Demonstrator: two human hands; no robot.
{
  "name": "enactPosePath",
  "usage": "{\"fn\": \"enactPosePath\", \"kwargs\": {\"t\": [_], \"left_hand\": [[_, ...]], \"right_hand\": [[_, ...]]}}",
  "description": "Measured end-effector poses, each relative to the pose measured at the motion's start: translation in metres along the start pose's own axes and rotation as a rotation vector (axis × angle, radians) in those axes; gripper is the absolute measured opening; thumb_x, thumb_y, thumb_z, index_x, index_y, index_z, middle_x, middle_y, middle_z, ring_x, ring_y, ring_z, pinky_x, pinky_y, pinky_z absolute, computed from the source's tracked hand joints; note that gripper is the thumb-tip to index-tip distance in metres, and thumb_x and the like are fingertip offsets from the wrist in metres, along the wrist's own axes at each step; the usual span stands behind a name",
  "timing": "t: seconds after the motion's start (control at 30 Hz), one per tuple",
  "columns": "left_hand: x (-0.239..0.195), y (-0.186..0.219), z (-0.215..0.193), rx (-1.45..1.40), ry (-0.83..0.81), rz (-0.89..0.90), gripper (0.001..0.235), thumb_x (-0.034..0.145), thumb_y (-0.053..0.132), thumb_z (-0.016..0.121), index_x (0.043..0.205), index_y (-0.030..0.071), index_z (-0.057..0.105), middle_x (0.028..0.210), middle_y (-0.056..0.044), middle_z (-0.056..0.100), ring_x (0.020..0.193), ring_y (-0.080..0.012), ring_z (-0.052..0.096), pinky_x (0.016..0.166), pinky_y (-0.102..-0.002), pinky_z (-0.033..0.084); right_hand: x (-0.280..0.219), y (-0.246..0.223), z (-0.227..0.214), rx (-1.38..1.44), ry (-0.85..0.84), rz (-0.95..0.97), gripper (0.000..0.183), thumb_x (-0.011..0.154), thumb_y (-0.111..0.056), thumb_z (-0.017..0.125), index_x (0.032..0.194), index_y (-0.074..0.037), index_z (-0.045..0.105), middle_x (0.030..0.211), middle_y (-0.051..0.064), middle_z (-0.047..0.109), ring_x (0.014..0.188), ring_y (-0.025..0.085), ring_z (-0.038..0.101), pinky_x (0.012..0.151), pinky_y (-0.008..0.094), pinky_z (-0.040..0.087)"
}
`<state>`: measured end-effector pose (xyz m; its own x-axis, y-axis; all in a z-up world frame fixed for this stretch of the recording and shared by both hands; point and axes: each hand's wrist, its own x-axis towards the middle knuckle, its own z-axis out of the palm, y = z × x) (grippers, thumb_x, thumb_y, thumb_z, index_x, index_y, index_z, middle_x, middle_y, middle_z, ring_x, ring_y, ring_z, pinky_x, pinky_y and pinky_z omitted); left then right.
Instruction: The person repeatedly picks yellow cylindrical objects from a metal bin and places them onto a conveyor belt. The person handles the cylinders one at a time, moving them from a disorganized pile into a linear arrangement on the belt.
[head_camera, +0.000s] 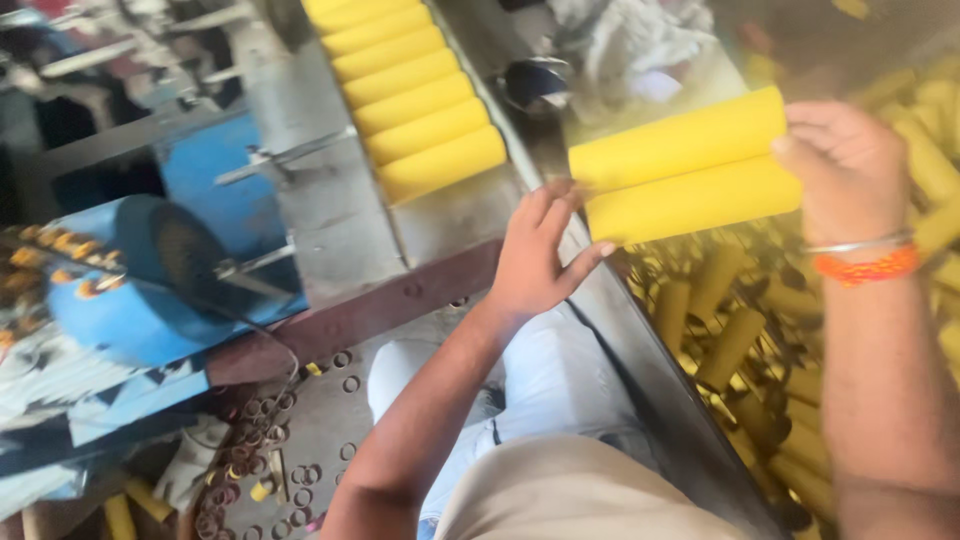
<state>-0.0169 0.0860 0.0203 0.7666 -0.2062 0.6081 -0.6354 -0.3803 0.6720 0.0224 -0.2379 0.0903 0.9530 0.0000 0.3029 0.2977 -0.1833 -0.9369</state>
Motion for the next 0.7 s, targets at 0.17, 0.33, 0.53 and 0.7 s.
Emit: {"fn": "enactPosePath", "kwargs": {"t": [0.17, 0.33, 0.53, 0.7], "left_hand": [[-0.016, -0.021, -0.050, 0.146, 0.164, -0.105, 0.061, 0.089, 0.033, 0.081, 0.136, 0.004, 0.056, 0.139, -0.019, 0.055, 0.126, -0.0416, 0.054, 0.111, -0.051, 0.044], [-0.017, -0.042, -0.077, 0.366, 0.138, -0.145, 0.084, 0.078, 0.043, 0.084, 0.143, 0.005, 0.047, 0.141, -0.022, 0.052, 0.133, -0.0451, 0.048, 0.119, -0.059, 0.028], [0.008, -0.087, -0.085, 0.715, -0.295, -0.352, 0.115, 0.067, 0.065, 0.082, 0.154, 0.008, 0.033, 0.147, -0.023, 0.045, 0.139, -0.0421, 0.041, 0.120, -0.059, 0.020], [0.013, -0.113, -0.086, 0.957, -0.550, -0.455, 0.110, 0.070, 0.073, 0.077, 0.152, 0.012, 0.037, 0.151, -0.017, 0.046, 0.142, -0.0355, 0.041, 0.122, -0.059, 0.018]], "right_hand": [[0.036, 0.043, 0.082, 0.140, -0.079, 0.023, 0.032, 0.098, 0.005, 0.066, 0.130, 0.004, 0.065, 0.115, 0.008, 0.073, 0.102, 0.013, 0.069, 0.094, 0.025, 0.056], [0.055, 0.068, 0.170, 0.016, -0.113, 0.042, 0.028, 0.094, 0.002, 0.066, 0.122, 0.001, 0.068, 0.107, 0.007, 0.074, 0.093, 0.011, 0.069, 0.083, 0.024, 0.056], [0.062, 0.065, 0.233, -0.548, -0.214, -0.254, 0.013, 0.096, -0.010, 0.073, 0.108, -0.006, 0.074, 0.102, 0.010, 0.076, 0.093, 0.026, 0.072, 0.079, 0.036, 0.055], [0.031, 0.074, 0.162, -0.585, -0.146, -0.064, 0.019, 0.098, -0.022, 0.073, 0.109, -0.006, 0.074, 0.099, 0.009, 0.076, 0.090, 0.021, 0.074, 0.078, 0.034, 0.056]]}}
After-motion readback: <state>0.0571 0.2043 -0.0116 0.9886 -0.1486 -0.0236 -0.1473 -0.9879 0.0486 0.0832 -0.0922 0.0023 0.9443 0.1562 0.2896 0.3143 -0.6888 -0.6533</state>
